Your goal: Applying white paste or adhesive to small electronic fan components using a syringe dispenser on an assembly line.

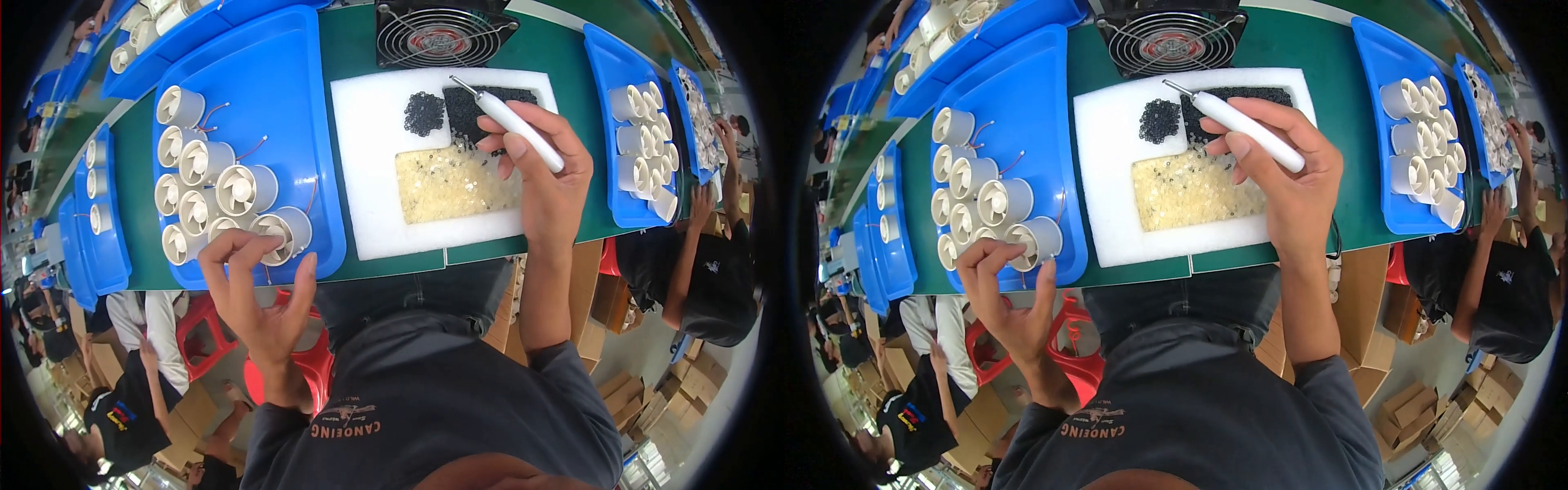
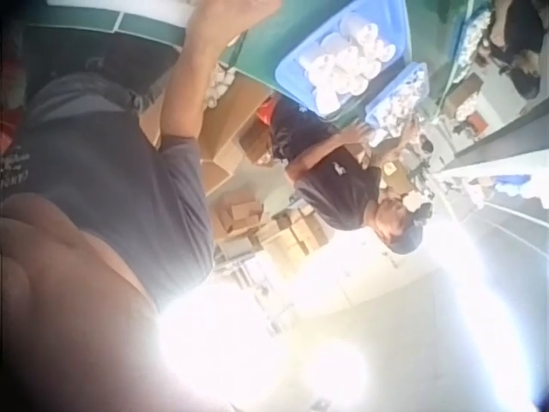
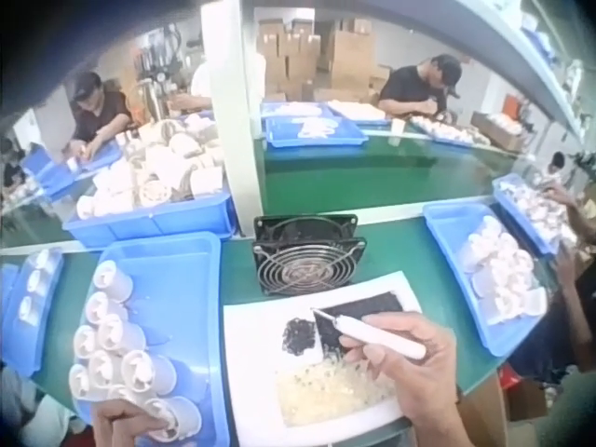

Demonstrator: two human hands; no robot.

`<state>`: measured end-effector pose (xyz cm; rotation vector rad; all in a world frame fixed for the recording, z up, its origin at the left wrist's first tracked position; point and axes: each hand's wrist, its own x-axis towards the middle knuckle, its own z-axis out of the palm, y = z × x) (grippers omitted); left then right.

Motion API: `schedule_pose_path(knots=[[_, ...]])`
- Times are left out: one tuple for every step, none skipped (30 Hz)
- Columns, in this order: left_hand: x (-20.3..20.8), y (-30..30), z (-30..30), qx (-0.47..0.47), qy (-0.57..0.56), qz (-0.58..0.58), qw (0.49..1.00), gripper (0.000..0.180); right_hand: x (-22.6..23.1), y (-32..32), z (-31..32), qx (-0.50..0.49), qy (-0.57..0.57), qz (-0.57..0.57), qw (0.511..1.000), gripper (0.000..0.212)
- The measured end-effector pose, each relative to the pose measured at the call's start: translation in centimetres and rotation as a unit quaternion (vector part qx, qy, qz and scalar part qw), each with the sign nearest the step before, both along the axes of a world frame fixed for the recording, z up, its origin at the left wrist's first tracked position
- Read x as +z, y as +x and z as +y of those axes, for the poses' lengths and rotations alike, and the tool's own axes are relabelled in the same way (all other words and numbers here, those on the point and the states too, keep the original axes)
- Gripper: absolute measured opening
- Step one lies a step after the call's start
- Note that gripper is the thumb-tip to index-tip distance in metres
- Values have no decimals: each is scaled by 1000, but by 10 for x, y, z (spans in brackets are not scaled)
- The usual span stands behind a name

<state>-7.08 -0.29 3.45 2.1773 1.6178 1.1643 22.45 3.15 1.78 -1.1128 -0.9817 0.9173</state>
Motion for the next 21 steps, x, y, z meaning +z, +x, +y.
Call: schedule_pose_path(knots=[[-1, -4, -1, 7, -26, 35, 999, 34, 0, 0, 0, 11, 9, 9, 1000, 28], [-3, -5, -2, 14, -52, 69, 996, 35, 0, 1, -1, 10, 14, 12, 1000, 28], [-6, -5, -4, 25, -56, 71, 996, 34, 0, 1, -1, 15, 17, 15, 1000, 29], [-10, -6, -5, 25, -51, 72, 996, 34, 0, 2, -2, 18, 21, 19, 999, 30], [-12, -8, -4, 28, -42, 77, 996, 32, 0, 2, -3, 17, 26, 20, 999, 30], [-12, -8, -4, 31, -33, 81, 996, 30, -1, 3, -3, 26, 32, 33, 999, 30], [-10, -7, -4, 32, -28, 83, 996, 30, -1, 4, -4, 34, 39, 46, 998, 31], [-7, -6, -4, 30, -30, 96, 995, 27, -2, 4, -6, 34, 44, 49, 997, 31], [-5, -5, -3, 31, -31, 110, 993, 24, -4, 4, -6, 45, 46, 60, 996, 31], [-3, -6, -3, 37, -26, 115, 992, 24, -5, 4, -6, 56, 47, 73, 995, 32], [-3, -7, -3, 36, -26, 119, 992, 22, -4, 4, -6, 63, 52, 79, 993, 32], [-2, -10, -3, 41, -28, 127, 991, 19, -4, 1, -6, 68, 43, 102, 992, 33], [-1, -15, -3, 34, -42, 62, 997, 16, -4, -2, -7, 78, 32, 126, 988, 33], [-1, -17, 2, 19, -39, 4, 999, 16, -3, -1, -10, 85, 29, 129, 987, 36], [-1, -18, 8, 6, -36, -54, 998, 15, -1, -1, -13, 76, 34, 121, 989, 36], [0, -14, 13, 14, -21, -151, 988, 15, 0, -2, -17, 70, 36, 116, 990, 37], [0, -21, 24, -14, -5, -133, 991, 13, 1, 0, -24, 68, 36, 116, 990, 36], [-4, -22, 32, -32, -13, -219, 975, 12, 1, -3, -26, 66, 40, 116, 990, 36], [-3, -15, 37, -44, -23, -337, 940, 12, 2, -9, -28, 61, 46, 101, 992, 35], [-2, -9, 40, -59, -32, -452, 889, 14, 0, -16, -29, 75, 48, 113, 990, 35], [-1, -8, 42, -51, -27, -445, 894, 14, 0, -23, -31, 78, 58, 95, 991, 35]])
